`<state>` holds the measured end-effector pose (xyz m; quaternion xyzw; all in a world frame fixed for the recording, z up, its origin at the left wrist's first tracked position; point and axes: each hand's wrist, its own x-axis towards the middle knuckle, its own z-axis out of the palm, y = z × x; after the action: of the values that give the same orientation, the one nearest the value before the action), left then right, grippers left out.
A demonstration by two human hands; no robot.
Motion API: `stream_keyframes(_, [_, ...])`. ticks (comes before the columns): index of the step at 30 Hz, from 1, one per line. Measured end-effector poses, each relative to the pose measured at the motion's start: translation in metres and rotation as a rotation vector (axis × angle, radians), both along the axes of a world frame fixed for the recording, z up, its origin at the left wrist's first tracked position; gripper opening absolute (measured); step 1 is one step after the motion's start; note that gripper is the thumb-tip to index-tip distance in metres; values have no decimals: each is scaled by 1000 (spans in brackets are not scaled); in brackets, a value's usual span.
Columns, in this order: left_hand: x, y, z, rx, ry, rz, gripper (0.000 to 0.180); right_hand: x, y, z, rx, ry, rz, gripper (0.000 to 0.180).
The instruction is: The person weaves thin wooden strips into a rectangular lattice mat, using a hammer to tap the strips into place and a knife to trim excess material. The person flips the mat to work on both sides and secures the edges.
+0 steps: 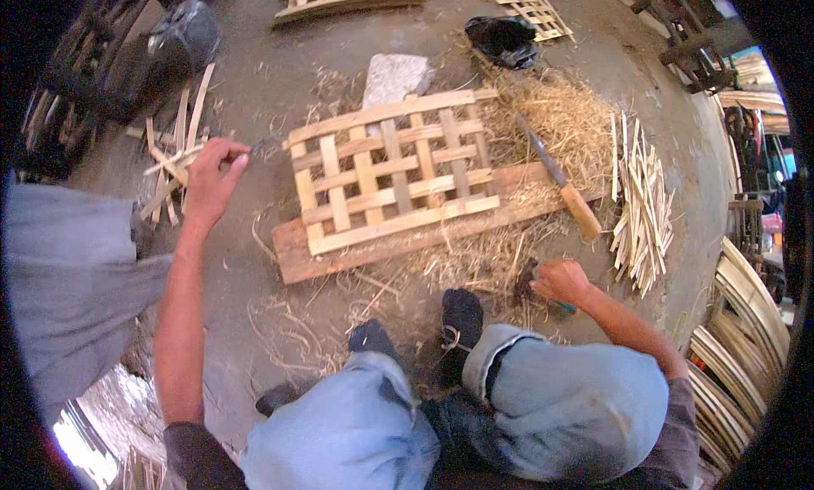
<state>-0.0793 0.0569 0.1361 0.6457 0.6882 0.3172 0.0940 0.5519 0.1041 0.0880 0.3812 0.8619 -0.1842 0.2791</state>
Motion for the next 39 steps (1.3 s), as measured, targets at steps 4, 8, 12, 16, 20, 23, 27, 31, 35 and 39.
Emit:
stream_keyframes(4, [14,27,19,-185,42,-101,12,-56,151,-5,419,293,39,22])
stream_keyframes(8, [86,46,12,-274,230,-396,15,-138,319,17,712,896,-153,17])
stream_keyframes(12, [171,11,-12,-471,338,-845,27,-185,429,-21,730,756,-159,26])
stream_keyframes(16, [234,6,-31,-365,296,-874,43,-84,582,-95,695,243,25,21])
stream_keyframes(20, [247,-22,-48,-436,245,-797,44,-155,530,-144,816,264,-20,21])
stream_keyframes(23, [269,-17,-73,-438,122,-927,46,-107,565,-150,1072,416,203,27])
stream_keyframes(27, [271,-14,-74,-406,113,-1098,47,-208,500,-125,1211,289,218,22])
stream_keyframes(31, [268,21,-72,-450,218,-730,41,-127,574,-153,1114,323,41,18])
stream_keyframes(35, [277,4,-79,-429,29,-938,39,-157,555,-177,1094,644,-26,20])
stream_keyframes(39, [304,10,-67,-627,-30,-1557,41,-155,539,-164,1187,849,57,21])
